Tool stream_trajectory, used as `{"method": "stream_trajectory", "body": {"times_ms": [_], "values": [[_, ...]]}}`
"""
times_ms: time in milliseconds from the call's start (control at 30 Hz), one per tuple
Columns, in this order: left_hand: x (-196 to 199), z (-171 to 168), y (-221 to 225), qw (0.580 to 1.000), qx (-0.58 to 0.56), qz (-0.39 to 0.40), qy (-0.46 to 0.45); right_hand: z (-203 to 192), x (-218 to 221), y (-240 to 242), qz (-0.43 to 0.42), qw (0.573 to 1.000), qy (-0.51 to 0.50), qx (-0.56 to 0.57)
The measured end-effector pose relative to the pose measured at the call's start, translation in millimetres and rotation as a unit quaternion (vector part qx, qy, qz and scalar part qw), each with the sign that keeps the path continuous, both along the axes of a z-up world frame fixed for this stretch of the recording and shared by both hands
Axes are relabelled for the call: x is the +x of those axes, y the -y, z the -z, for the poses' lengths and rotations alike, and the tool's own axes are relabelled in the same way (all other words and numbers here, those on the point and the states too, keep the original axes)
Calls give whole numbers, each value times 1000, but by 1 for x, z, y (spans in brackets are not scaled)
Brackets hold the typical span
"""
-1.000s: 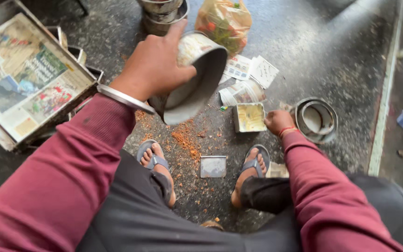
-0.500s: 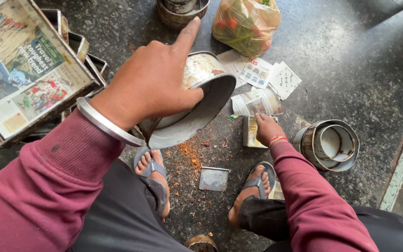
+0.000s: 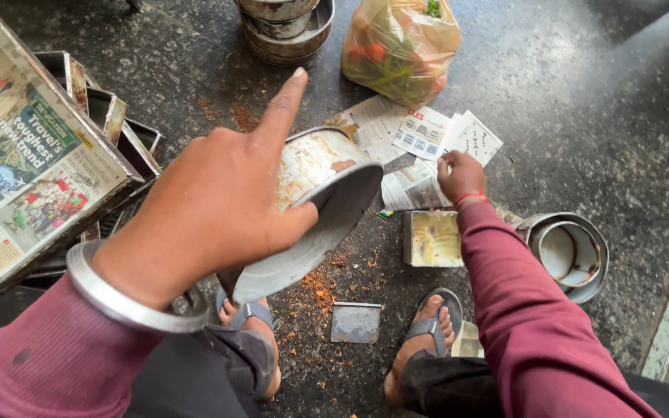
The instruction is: The person cleans several round metal containers by hand using pieces of newspaper and a cloth, removing residue from both the interior and exterior while sitting on a low seat.
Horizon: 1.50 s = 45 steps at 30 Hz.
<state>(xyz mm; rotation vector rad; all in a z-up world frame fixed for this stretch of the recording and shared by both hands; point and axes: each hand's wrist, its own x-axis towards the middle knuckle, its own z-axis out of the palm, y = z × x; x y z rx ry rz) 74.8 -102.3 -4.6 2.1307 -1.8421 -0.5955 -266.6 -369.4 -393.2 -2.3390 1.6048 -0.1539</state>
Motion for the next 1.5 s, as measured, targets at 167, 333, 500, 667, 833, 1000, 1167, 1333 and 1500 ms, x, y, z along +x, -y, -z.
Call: {"method": "stream_trajectory", "body": {"times_ms": [167, 333, 500, 667, 833, 1000, 1167, 1333, 1500], "values": [[-5, -4, -2, 997, 72, -12, -27, 68, 12, 61, 23, 987, -82, 138], [-10, -19, -5, 992, 89, -52, -70, 96, 23, 72, 95, 978, 75, 168], [-11, -17, -14, 996, -17, -22, -84, 59, 27, 53, 85, 965, 184, 165], [-20, -15, -27, 996, -39, -12, -75, -5, 38, 25, 152, 970, 180, 67], [-21, -20, -41, 998, -19, -18, -64, -36, 38, 8, 241, 947, 209, -42], [-16, 7, -51, 999, -28, -23, -32, -42, 14, 4, 127, 907, 401, 3], [-7, 41, -43, 985, -143, -72, -69, -147, 4, -19, 45, 966, 254, 6], [-30, 55, -46, 956, -80, -178, -217, -341, 25, -99, -58, 927, 344, -138], [-70, 48, -84, 875, -157, -209, -408, -423, 20, -228, -192, 858, 310, -362]]}}
